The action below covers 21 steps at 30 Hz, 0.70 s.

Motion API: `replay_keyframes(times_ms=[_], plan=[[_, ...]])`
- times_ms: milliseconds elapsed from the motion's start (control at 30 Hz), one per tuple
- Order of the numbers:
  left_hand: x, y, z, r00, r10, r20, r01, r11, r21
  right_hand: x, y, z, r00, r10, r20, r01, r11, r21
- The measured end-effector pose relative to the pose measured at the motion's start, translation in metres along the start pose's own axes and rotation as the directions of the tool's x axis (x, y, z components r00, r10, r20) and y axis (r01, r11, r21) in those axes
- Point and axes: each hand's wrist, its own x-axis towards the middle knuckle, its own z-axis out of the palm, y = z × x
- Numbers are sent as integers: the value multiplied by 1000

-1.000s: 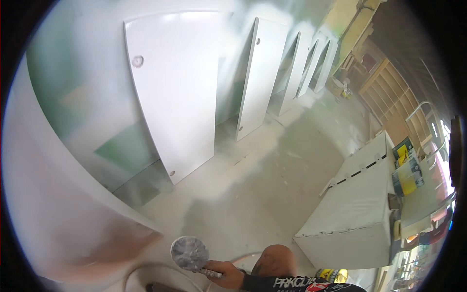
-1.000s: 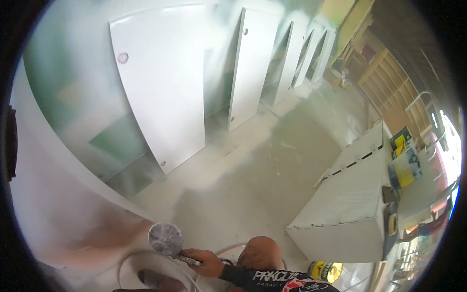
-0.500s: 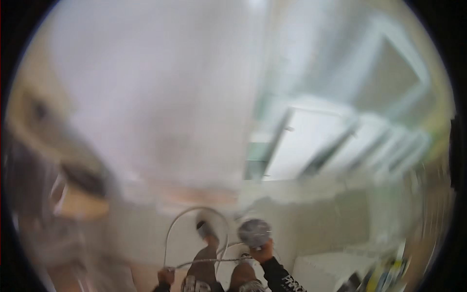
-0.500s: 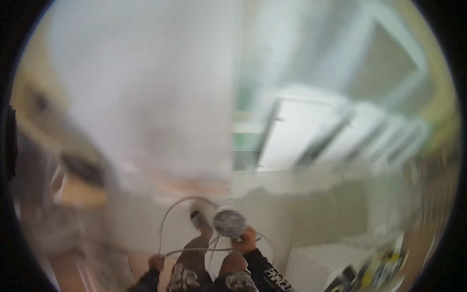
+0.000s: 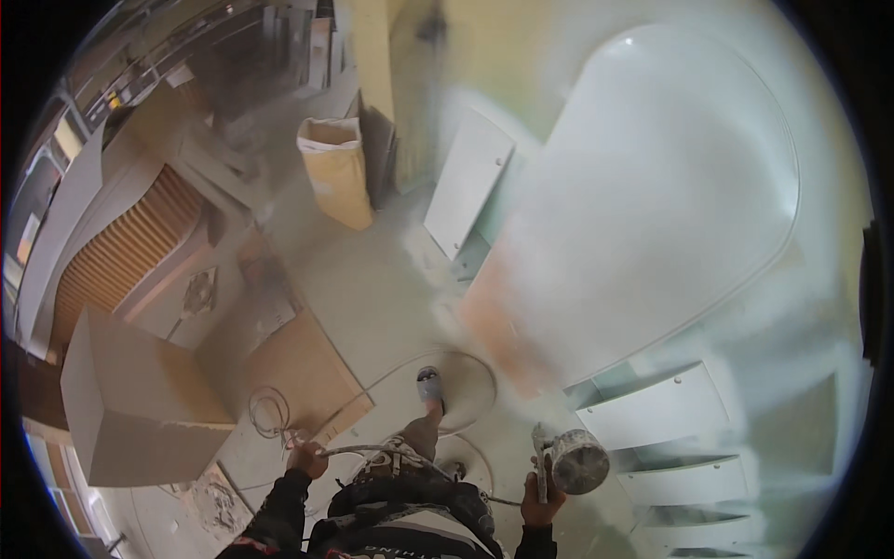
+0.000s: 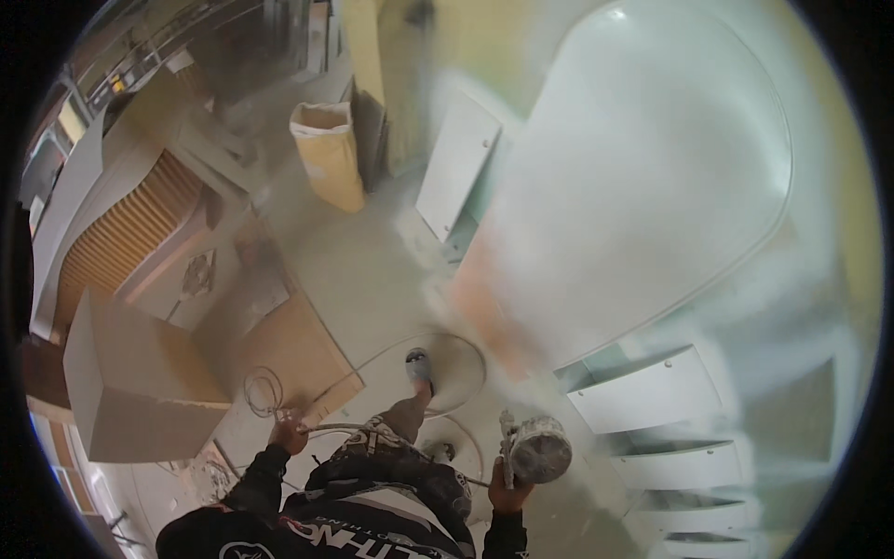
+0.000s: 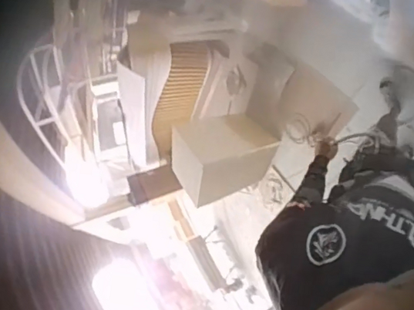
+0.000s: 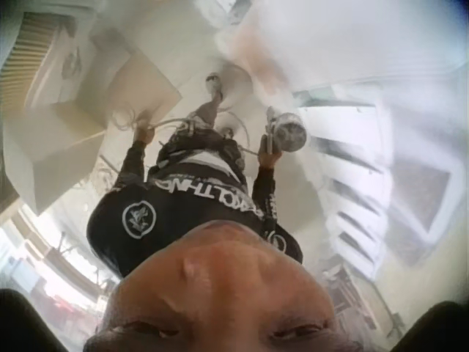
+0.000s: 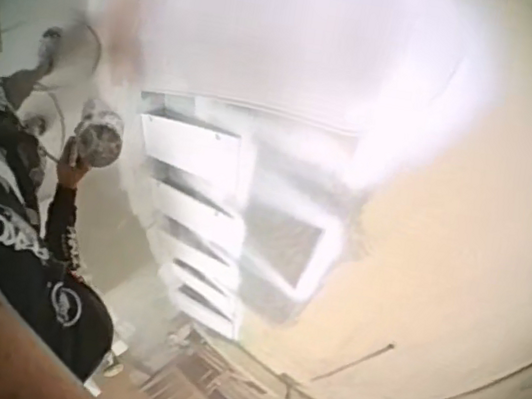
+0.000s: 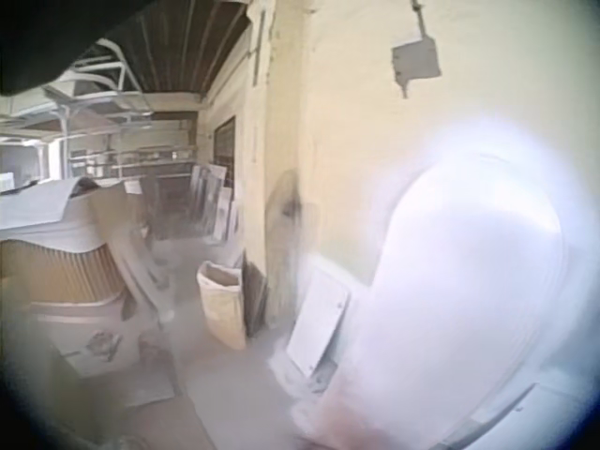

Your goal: The person is using a spray gun to apply white paint to several furniture panels.

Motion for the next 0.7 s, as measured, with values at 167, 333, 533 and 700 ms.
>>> replay_keyframes(times_ms=[167, 333, 533, 700], plan=[[-40, -69, -28, 784, -424, 453, 407, 902, 141, 27, -95, 75, 929, -310, 202, 321, 947, -25], [6, -100, -66, 738, -546, 396, 576, 816, 52, 72, -164, 157, 857, -393, 334, 406, 913, 31], [87, -153, -100, 768, -558, 313, 589, 808, -5, 112, -185, 282, 874, -258, 412, 266, 963, 38], [153, -211, -143, 854, -515, 68, 513, 814, -273, 157, -238, 387, 957, -196, 215, 132, 951, 279]])
